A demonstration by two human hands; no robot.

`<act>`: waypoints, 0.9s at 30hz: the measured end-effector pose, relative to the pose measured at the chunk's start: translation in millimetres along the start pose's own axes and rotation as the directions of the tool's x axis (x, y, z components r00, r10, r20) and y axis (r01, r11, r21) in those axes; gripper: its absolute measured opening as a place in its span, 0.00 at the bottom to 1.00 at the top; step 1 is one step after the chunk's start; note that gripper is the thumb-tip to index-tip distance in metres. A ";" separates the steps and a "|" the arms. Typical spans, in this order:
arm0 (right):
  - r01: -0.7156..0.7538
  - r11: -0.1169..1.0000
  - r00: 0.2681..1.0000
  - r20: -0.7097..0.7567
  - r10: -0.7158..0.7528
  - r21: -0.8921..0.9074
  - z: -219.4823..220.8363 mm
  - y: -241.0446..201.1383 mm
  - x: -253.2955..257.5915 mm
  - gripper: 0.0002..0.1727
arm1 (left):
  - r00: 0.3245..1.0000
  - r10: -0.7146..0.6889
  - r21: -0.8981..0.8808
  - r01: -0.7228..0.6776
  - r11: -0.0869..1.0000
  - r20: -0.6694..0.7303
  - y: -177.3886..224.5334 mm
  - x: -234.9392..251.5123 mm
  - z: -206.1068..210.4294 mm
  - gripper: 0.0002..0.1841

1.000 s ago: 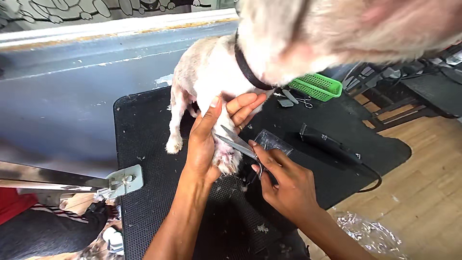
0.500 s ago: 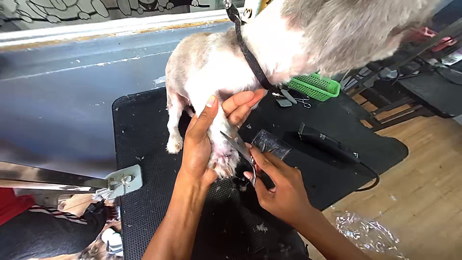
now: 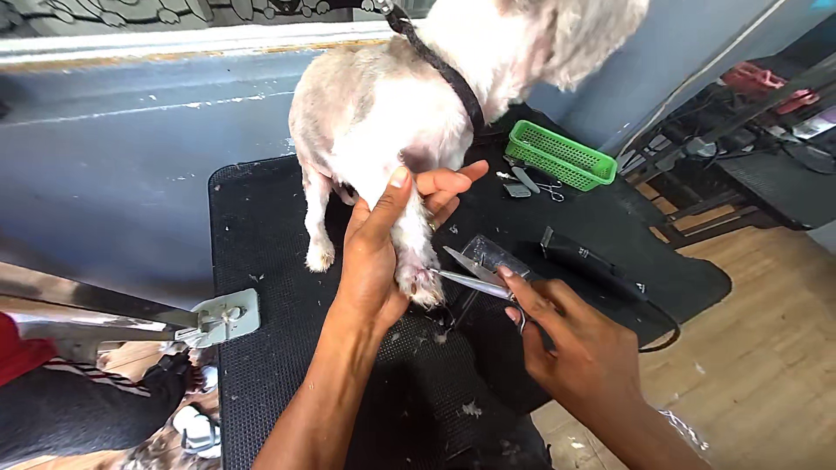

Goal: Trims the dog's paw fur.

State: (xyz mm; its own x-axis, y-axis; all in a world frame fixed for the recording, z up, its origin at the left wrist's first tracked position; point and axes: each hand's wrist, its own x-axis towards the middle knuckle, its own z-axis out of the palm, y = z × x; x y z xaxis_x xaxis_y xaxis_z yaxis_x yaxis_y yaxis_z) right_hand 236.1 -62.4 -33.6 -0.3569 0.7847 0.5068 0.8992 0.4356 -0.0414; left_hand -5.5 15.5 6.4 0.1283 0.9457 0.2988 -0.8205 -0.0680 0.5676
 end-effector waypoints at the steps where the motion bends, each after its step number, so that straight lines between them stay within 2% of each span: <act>1: 0.005 1.000 1.000 0.003 -0.005 -0.013 -0.2 2.8 0.4 0.30 | 1.000 0.006 -0.003 -0.006 1.000 -0.004 1.3 0.0 0.0 0.24; 6: 0.024 0.999 1.000 0.003 -0.024 -0.032 -1.3 1.1 10.4 0.31 | 0.999 0.047 -0.030 -0.047 0.998 -0.014 2.9 -0.8 1.2 0.21; 13: 0.057 0.998 0.998 -0.016 -0.058 -0.039 -0.8 -8.0 28.4 0.31 | 0.996 0.094 0.032 -0.094 0.995 0.006 12.3 0.6 -2.1 0.23; 27: 0.152 0.983 0.988 -0.015 -0.154 -0.105 -5.7 -27.0 61.3 0.31 | 0.988 0.145 -0.026 -0.146 0.989 -0.045 28.4 0.6 -5.9 0.22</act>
State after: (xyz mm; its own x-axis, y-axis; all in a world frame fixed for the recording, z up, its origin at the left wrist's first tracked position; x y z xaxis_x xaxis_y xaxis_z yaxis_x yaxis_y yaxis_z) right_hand 191.4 -28.6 3.5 -0.4872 0.7017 0.5199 0.8563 0.5008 0.1265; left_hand -32.0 16.0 18.2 -0.0170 0.9392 0.3429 -0.8444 -0.1971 0.4981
